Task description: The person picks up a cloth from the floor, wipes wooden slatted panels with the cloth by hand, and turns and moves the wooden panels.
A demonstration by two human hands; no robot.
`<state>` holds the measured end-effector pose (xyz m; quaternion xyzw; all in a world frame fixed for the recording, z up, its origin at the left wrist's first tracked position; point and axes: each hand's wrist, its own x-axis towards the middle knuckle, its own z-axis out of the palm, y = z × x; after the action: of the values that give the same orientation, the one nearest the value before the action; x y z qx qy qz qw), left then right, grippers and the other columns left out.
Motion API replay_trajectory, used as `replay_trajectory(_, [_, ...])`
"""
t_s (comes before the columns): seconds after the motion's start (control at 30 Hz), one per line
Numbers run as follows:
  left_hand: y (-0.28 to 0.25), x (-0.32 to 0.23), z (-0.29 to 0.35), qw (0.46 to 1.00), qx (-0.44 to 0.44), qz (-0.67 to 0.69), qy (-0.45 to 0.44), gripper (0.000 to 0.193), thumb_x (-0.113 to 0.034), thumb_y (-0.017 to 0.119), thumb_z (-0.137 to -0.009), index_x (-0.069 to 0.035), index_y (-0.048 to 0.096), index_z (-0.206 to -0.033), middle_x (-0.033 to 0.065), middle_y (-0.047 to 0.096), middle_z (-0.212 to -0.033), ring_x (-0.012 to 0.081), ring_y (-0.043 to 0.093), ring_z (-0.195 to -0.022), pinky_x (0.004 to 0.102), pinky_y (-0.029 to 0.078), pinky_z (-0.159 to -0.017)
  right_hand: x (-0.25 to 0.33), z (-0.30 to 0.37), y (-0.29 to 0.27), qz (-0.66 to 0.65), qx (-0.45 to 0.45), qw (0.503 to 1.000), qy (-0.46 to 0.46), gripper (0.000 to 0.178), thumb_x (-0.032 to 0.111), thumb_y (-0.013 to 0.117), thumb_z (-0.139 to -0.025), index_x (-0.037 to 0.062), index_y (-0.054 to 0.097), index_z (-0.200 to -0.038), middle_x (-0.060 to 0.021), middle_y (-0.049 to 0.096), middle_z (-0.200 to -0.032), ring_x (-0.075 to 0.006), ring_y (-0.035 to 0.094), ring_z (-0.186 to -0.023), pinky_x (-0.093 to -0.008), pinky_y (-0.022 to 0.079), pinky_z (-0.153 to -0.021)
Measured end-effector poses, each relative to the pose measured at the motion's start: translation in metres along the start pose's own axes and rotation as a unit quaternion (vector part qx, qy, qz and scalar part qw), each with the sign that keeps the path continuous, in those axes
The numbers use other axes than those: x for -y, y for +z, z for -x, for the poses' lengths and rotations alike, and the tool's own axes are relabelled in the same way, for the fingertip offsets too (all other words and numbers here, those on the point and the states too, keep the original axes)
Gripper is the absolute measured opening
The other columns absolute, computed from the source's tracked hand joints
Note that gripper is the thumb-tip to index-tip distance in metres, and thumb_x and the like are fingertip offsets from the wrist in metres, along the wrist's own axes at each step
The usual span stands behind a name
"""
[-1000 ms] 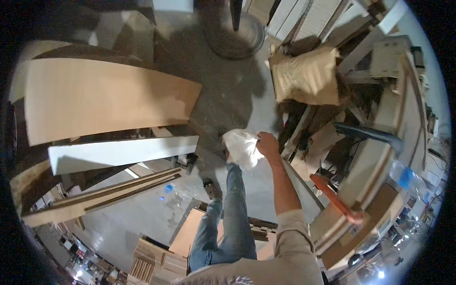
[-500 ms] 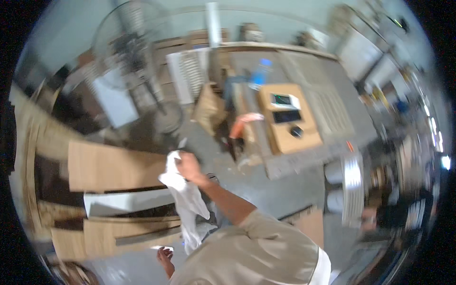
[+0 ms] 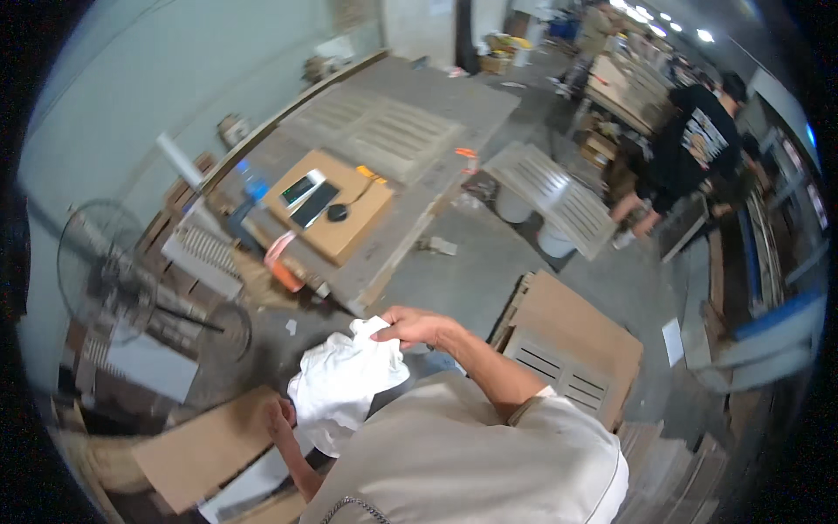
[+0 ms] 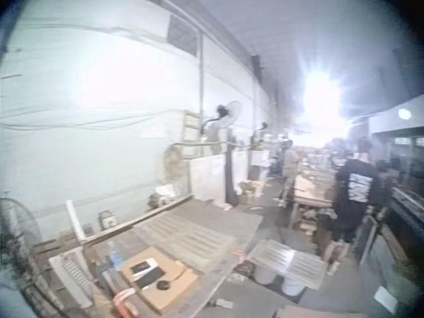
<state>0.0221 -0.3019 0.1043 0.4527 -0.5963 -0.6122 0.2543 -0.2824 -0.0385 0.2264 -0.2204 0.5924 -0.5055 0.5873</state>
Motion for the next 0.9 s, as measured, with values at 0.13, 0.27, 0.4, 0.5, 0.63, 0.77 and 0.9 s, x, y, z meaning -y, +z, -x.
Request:
replay_trajectory(0.13, [0.126, -0.077, -0.010, 0.965, 0.197, -0.046, 0.168, 0.038, -0.034, 0.054, -0.096, 0.000, 0.059, -0.110, 0.0089, 0.062, -0.099, 0.0168, 0.058, -0.090, 0.0305, 0.046, -0.082, -0.005, 0.055, -0.033, 0.231, -0.080, 0.963, -0.115, 0.031, 0.029, 0.060, -0.091, 0.0044, 0.066, -0.108, -0.0090, 0.067, -0.102, -0.0193, 0.060, -0.092, -0.0320, 0.047, -0.084])
replay_trajectory(0.27, [0.260, -0.149, 0.026, 0.874, 0.419, -0.061, 0.238, 0.060, -0.047, 0.057, -0.091, 0.003, 0.053, -0.124, 0.0133, 0.059, -0.118, 0.0207, 0.054, -0.110, 0.0336, 0.039, -0.098, 0.016, 0.107, -0.067, 0.293, -0.139, 0.934, -0.149, 0.037, 0.035, 0.057, -0.090, 0.0019, 0.065, -0.104, -0.0182, 0.064, -0.102, -0.0324, 0.059, -0.095, -0.0390, 0.045, -0.085])
replay_trajectory(0.4, [0.385, -0.178, 0.050, 0.768, 0.604, -0.060, 0.206, 0.078, -0.057, 0.061, -0.084, 0.002, 0.047, -0.133, 0.0156, 0.055, -0.127, 0.0233, 0.050, -0.118, 0.0354, 0.036, -0.102, -0.005, 0.133, -0.135, 0.273, -0.196, 0.904, -0.263, 0.034, 0.031, 0.056, -0.091, -0.0008, 0.062, -0.102, -0.0192, 0.063, -0.100, -0.0323, 0.058, -0.092, -0.0382, 0.045, -0.085])
replay_trajectory(0.5, [0.463, -0.169, 0.053, 0.760, 0.622, -0.061, 0.176, 0.067, -0.051, 0.065, -0.084, 0.000, 0.054, -0.126, 0.0120, 0.062, -0.115, 0.0221, 0.055, -0.109, 0.0346, 0.042, -0.094, 0.000, 0.158, -0.195, 0.182, -0.149, 0.964, -0.122, 0.034, 0.028, 0.056, -0.092, -0.0010, 0.061, -0.108, -0.0172, 0.064, -0.103, -0.0289, 0.058, -0.093, -0.0370, 0.044, -0.087])
replay_trajectory(0.63, [0.535, -0.193, 0.042, 0.725, 0.608, -0.245, 0.212, 0.030, -0.026, 0.072, -0.079, 0.000, 0.066, -0.091, 0.0116, 0.066, -0.081, 0.0185, 0.061, -0.077, 0.0325, 0.047, -0.072, -0.006, 0.185, -0.258, 0.030, -0.214, 0.971, -0.103, 0.036, 0.029, 0.053, -0.095, 0.0018, 0.059, -0.117, -0.0091, 0.066, -0.099, -0.0160, 0.058, -0.087, -0.0305, 0.046, -0.079])
replay_trajectory(0.77, [0.613, -0.217, 0.034, 0.755, 0.586, -0.174, 0.237, 0.029, -0.025, 0.071, -0.080, 0.001, 0.066, -0.091, 0.0131, 0.066, -0.081, 0.0180, 0.058, -0.069, 0.0303, 0.047, -0.067, -0.035, 0.184, -0.320, -0.269, -0.217, 0.929, -0.133, 0.032, 0.020, 0.057, -0.094, -0.0024, 0.060, -0.116, -0.0021, 0.065, -0.096, -0.0093, 0.059, -0.084, -0.0270, 0.049, -0.073])
replay_trajectory(0.9, [0.659, -0.212, 0.012, 0.815, 0.542, -0.121, 0.168, 0.030, -0.027, 0.071, -0.081, 0.000, 0.066, -0.092, 0.0129, 0.066, -0.081, 0.0165, 0.058, -0.069, 0.0301, 0.047, -0.066, -0.035, 0.167, -0.367, -0.320, -0.165, 0.921, -0.147, 0.031, 0.021, 0.059, -0.093, -0.0040, 0.061, -0.111, -0.0051, 0.066, -0.096, -0.0111, 0.062, -0.083, -0.0272, 0.050, -0.071])
